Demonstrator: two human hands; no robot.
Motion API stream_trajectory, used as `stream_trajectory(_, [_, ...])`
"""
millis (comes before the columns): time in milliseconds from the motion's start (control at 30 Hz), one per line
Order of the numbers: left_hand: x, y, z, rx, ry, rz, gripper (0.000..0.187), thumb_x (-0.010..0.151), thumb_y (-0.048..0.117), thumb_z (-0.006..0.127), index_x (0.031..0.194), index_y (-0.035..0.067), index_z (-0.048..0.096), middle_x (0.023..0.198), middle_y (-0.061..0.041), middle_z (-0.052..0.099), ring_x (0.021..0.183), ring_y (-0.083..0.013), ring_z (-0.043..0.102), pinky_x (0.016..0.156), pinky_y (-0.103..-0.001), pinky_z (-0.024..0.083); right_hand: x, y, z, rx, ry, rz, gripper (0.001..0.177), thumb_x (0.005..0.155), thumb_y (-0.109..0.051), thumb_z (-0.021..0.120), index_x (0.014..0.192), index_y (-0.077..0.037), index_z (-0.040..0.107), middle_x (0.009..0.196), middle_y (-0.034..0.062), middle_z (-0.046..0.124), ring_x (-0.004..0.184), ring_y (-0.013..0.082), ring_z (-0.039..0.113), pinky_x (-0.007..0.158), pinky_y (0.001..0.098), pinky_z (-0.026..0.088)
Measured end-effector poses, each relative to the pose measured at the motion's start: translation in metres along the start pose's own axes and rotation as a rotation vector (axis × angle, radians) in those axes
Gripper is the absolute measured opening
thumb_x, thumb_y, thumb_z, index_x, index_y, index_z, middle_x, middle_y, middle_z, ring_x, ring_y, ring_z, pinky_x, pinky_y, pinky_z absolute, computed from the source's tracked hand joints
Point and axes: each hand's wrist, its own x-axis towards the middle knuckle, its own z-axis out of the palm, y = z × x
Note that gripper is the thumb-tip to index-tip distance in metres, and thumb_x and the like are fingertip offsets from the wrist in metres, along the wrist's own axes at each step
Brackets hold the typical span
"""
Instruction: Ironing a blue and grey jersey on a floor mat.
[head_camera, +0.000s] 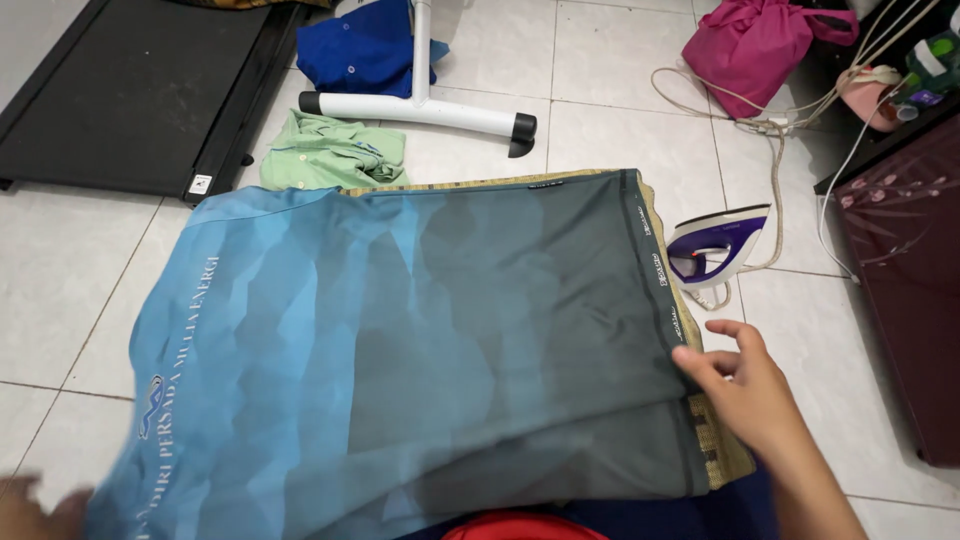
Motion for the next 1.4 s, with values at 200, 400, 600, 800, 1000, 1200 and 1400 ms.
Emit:
stream_trajectory(200, [0.15,0.339,-0.184,-0.233,-0.171,0.208,0.032,0.092,0.028,0.07,0.119,0.011,0.075,0.119,-0.013,0.073,0.11,-0.0347,0.067,0.097,-0.044,0.053,0.036,0.002,-0.013,-0.1,-0.122,-0.139,0.071,0.077,-0.045,0.086,0.133,-0.009,0.061,0.094,0.0146,0.077,0.09,0.0235,0.073,0.08,0.0368,0.057])
stream_trajectory(400, [0.256,0.441,-0.104,-0.338,-0.114,0.613,0.051,0.089,0.028,0.07,0.136,0.01,0.06,0.132,-0.014,0.067,0.118,-0.0348,0.061,0.092,-0.047,0.052,0.159,-0.031,0.021,-0.007,-0.091,-0.348,0.057,0.08,-0.045,0.081,0.115,-0.001,0.069,0.092,0.0154,0.078,0.084,0.0249,0.076,0.076,0.0377,0.058])
stream_trajectory(600, [0.296,0.451,-0.078,-0.176,-0.221,0.49,0.025,0.085,0.037,0.076,0.103,0.02,0.078,0.109,-0.005,0.069,0.112,-0.0289,0.064,0.089,-0.045,0.056,0.211,-0.087,0.055,-0.096,0.115,-0.39,0.051,0.081,-0.04,0.086,0.118,-0.007,0.07,0.088,0.0119,0.073,0.078,0.0243,0.07,0.072,0.0381,0.055])
stream_trajectory(800, [0.295,0.431,-0.08,-0.104,0.03,0.441,0.017,0.095,0.031,0.079,0.102,0.016,0.076,0.105,-0.006,0.069,0.107,-0.0286,0.066,0.08,-0.048,0.054,0.226,-0.109,0.071,-0.133,0.26,-0.527,0.025,0.088,-0.024,0.083,0.107,-0.009,0.077,0.089,0.0085,0.073,0.08,0.0249,0.069,0.072,0.0403,0.053])
stream_trajectory(1000, [0.204,0.522,-0.148,-0.372,0.132,0.567,0.03,0.083,0.01,0.072,0.113,0.01,0.072,0.104,-0.014,0.07,0.094,-0.0372,0.066,0.077,-0.051,0.052,0.203,-0.085,0.036,-0.1,0.318,-0.628,0.03,0.084,-0.017,0.082,0.11,-0.008,0.071,0.088,0.0076,0.071,0.075,0.0267,0.067,0.069,0.0425,0.051])
stream_trajectory(1200, [0.028,0.657,-0.2,-0.782,-0.217,1.268,0.008,0.079,0.015,0.069,0.086,0.012,0.071,0.089,-0.007,0.066,0.086,-0.0284,0.068,0.07,-0.042,0.056,0.234,0.043,0.011,0.136,0.269,-0.408,0.009,0.089,-0.012,0.075,0.094,-0.004,0.074,0.08,0.0059,0.072,0.068,0.0134,0.066,0.063,0.0302,0.052])
stream_trajectory(1400, [-0.032,0.714,-0.188,-0.78,-0.374,1.133,0.021,0.08,0.025,0.074,0.081,0.004,0.071,0.09,-0.014,0.066,0.087,-0.0313,0.068,0.061,-0.042,0.056,0.24,0.131,-0.003,0.348,0.103,-0.063,0.014,0.088,-0.012,0.073,0.097,-0.002,0.073,0.082,0.005,0.072,0.062,0.0141,0.062,0.055,0.03,0.047])
